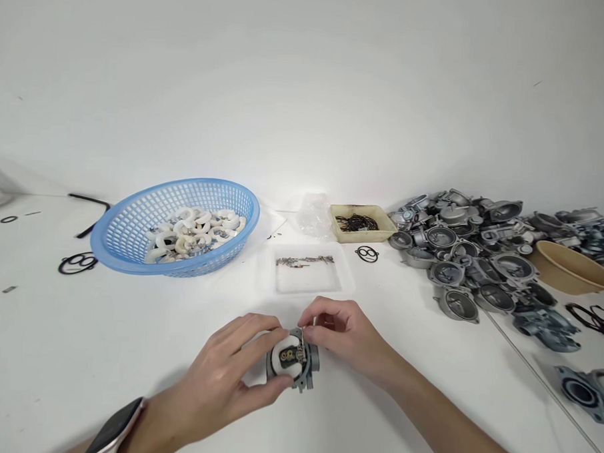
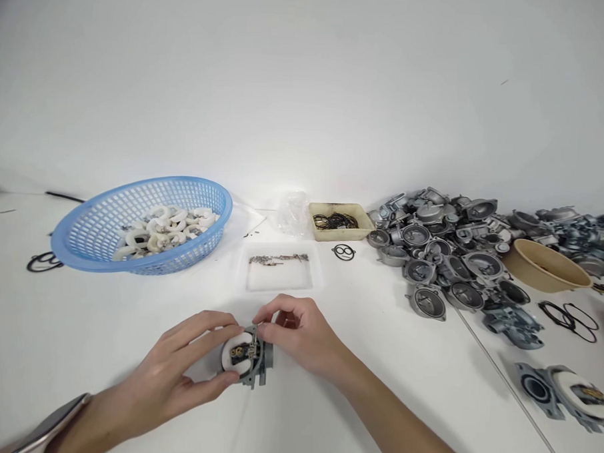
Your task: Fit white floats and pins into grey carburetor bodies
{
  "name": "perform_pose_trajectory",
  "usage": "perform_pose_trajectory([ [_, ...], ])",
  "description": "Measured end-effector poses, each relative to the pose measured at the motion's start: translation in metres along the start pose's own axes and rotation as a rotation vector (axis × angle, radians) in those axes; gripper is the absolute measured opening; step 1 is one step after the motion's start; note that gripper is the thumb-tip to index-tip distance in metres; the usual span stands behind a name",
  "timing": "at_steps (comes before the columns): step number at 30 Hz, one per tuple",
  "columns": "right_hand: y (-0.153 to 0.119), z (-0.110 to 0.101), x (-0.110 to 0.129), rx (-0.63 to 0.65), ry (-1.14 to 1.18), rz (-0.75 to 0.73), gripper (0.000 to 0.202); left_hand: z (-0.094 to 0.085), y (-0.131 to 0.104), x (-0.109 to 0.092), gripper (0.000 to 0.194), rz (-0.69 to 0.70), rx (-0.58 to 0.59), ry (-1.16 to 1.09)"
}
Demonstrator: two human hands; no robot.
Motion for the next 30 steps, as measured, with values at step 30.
perform_pose_trajectory([
  [30, -0.010, -0.001, 0.008, 0.055, 0.068, -0.031, 0.026, 0.003, 0.003, 0.002, 0.031, -0.017, 0.033, -0.072],
])
Point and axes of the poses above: each hand's wrist, its own y-axis towards the middle knuckle, its own z-axis out of the palm, x = y × z, the point moved 10 cm from there along y, towards the middle knuckle, and after that the axes turned 2 degrees about -x, right-handed, at the moved point
